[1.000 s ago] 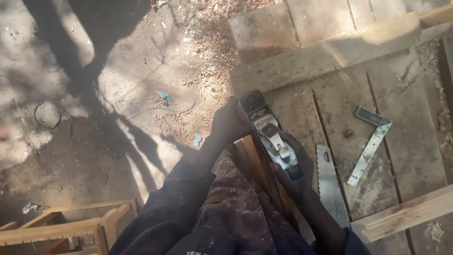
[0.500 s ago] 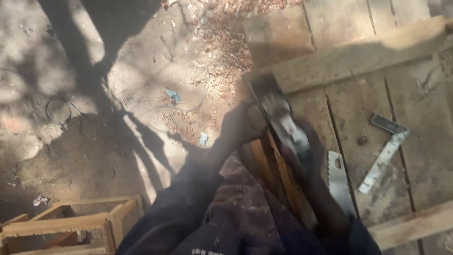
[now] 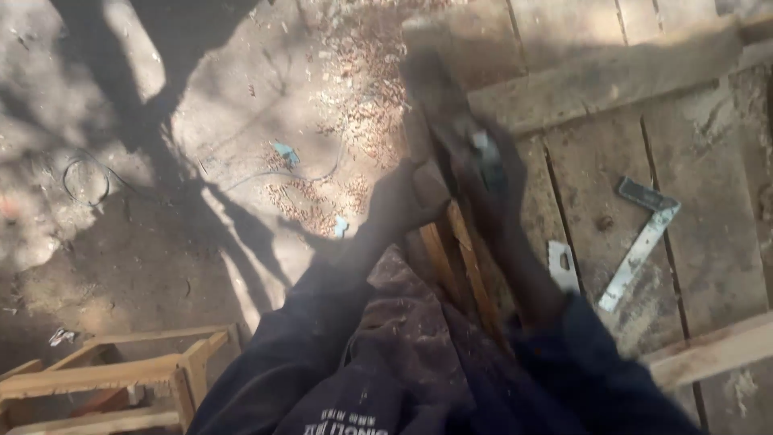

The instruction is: The person aligns a small grooved wooden piece against a longer board, then uses a hand plane to smooth the small piece. They apply white glue to the small piece and press it onto the board, then select nails from a compartmentalized box.

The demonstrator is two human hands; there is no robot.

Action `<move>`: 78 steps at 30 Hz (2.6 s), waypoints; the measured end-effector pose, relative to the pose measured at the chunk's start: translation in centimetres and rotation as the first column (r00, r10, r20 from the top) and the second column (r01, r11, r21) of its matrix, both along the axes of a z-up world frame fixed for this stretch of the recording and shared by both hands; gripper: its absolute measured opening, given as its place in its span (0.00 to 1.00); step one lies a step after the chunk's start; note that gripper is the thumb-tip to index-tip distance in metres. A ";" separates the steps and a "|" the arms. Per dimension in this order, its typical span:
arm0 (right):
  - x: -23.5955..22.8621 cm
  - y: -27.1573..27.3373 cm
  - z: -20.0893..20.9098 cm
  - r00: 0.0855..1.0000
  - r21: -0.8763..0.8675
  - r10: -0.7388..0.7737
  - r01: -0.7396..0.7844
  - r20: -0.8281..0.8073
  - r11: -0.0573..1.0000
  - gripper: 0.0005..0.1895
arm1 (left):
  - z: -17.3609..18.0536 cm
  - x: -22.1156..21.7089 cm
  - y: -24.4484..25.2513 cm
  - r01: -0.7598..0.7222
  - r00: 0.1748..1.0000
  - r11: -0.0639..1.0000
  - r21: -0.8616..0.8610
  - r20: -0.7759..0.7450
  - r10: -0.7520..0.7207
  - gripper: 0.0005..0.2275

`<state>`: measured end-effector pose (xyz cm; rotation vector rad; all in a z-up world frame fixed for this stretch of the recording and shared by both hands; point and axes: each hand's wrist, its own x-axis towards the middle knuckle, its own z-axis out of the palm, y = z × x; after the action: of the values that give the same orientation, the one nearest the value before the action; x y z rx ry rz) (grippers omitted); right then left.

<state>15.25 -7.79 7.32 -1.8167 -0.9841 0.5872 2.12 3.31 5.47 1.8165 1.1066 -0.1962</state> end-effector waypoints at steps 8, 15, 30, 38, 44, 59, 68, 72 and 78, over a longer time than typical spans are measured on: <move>-2.5 -14.1 0.0 0.999 -0.007 0.002 -0.002 -0.038 1.000 0.40 | -3.5 -0.1 0.9 -0.098 0.988 0.995 0.024 0.122 0.094 0.39; -0.1 0.9 -1.0 0.998 0.214 0.049 -0.059 0.050 0.975 0.35 | -2.6 -1.2 -1.7 -0.051 0.998 0.998 -0.035 0.029 0.052 0.38; -0.5 -2.3 1.6 0.996 0.227 0.050 -0.031 -0.079 0.973 0.34 | -2.4 -0.4 -0.3 -0.061 0.997 0.995 -0.073 0.045 0.065 0.40; -2.1 -10.5 1.0 0.999 -0.010 -0.032 0.032 -0.032 0.999 0.36 | -3.1 0.0 -0.5 -0.130 0.989 0.989 -0.068 0.055 0.134 0.38; 2.3 4.5 0.5 0.992 0.227 -0.066 0.088 -0.103 0.970 0.36 | 1.3 -1.1 0.1 -0.132 0.977 0.989 -0.063 0.159 0.141 0.36; -3.2 -12.4 2.9 0.837 0.041 -0.517 0.519 0.182 0.854 0.27 | 2.8 -2.6 -7.0 0.033 0.785 0.892 -0.451 0.564 0.256 0.49; -14.9 -29.9 12.7 0.757 0.038 -0.600 0.612 0.259 0.790 0.23 | 7.9 -3.2 -27.5 0.381 0.801 0.729 -0.568 0.596 0.046 0.40; -18.0 -44.2 14.9 0.743 -0.021 -0.613 0.641 0.268 0.767 0.18 | 16.0 -4.6 -35.0 0.598 0.725 0.802 -0.012 0.436 -0.534 0.19; -21.0 -56.6 20.6 0.888 -0.183 -0.306 0.383 0.343 0.905 0.16 | 17.4 -5.4 -41.9 0.773 0.598 0.240 -0.588 0.546 -0.587 0.35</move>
<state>-5.72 -64.35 27.93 -2.2939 -0.7760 0.2105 -3.29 -38.61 22.91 1.2794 -0.1258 -0.8671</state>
